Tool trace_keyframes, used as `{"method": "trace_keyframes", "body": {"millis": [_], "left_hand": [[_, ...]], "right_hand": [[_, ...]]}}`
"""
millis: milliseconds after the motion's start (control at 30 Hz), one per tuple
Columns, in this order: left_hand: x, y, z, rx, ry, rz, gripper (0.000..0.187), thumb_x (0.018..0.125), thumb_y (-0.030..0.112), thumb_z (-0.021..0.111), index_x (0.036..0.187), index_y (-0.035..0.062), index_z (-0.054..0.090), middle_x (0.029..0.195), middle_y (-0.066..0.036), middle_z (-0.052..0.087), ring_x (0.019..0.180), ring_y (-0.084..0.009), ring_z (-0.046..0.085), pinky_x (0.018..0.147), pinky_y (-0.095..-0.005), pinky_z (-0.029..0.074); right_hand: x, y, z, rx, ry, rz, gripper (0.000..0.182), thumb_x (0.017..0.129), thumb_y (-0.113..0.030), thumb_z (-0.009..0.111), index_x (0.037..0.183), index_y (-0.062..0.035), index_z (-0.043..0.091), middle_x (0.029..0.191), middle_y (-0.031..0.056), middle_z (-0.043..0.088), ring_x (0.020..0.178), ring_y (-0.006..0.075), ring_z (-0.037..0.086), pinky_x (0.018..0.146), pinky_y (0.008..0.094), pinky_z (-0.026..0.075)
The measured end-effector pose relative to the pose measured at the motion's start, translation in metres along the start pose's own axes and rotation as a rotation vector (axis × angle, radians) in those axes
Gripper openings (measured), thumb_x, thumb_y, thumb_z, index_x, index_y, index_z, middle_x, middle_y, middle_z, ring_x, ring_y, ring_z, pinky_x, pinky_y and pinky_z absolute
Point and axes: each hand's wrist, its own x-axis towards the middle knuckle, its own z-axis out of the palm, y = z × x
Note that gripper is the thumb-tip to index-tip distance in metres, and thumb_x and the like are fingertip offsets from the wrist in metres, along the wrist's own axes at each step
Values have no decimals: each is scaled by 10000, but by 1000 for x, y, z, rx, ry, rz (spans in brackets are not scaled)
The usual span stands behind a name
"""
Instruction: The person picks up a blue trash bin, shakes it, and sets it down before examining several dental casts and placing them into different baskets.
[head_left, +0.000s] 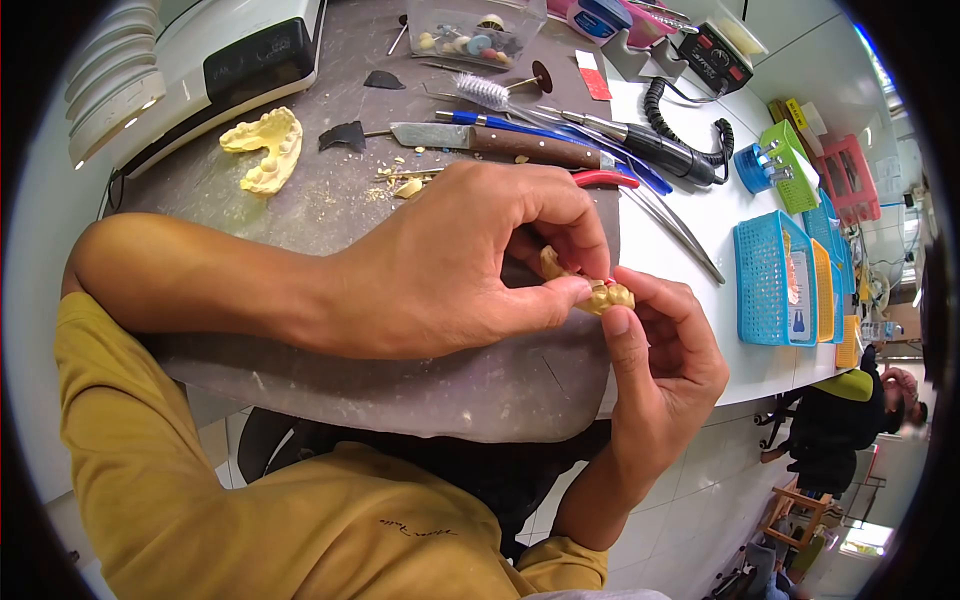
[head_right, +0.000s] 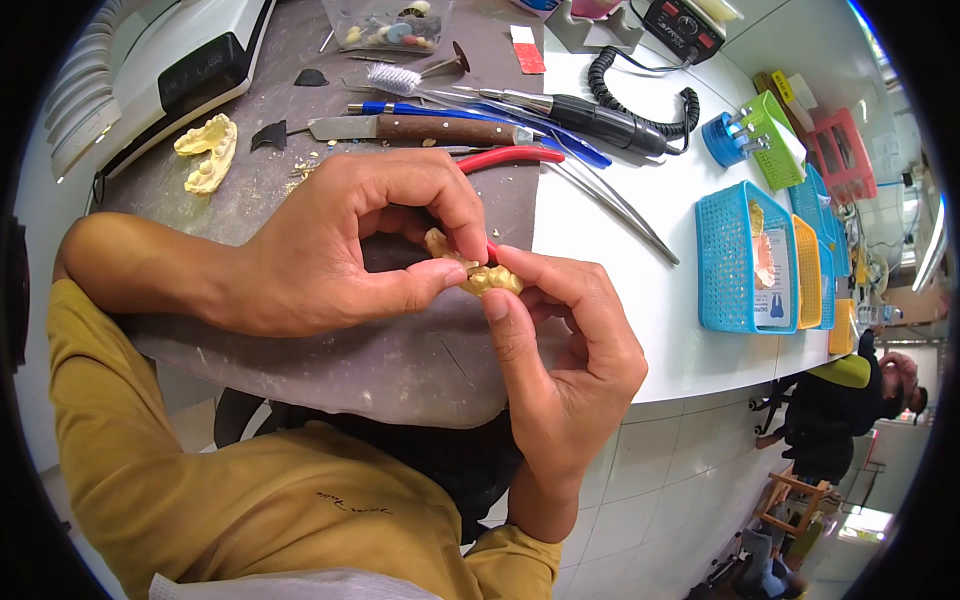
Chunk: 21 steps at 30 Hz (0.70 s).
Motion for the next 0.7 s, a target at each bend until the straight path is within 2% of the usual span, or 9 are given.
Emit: {"method": "trace_keyframes", "body": {"millis": [167,433,700], "left_hand": [[-1,-2,1,-25,21,38,153,822,-62,651,957,-11,603,1022,-63,542,948,-119,586,855,-247,516],[0,2,-1,132,9,51,142,796,-55,684,925,-17,639,1065,-79,562,964,-128,603,855,-243,523],[-1,3,1,35,30,7,185,806,-42,688,969,-13,605,1058,-66,552,971,-129,600,862,-250,524]], "right_hand": [[0,0,0,-3,-5,-1,224,801,12,731,1023,12,707,899,70,650,753,93,574,678,203,449],[0,0,0,-5,-8,-4,227,801,13,732,1026,18,704,910,79,652,761,95,576,682,206,453],[-1,0,-1,-3,-3,-3,230,807,17,726,1036,18,701,909,73,650,765,93,567,693,206,447]]}}
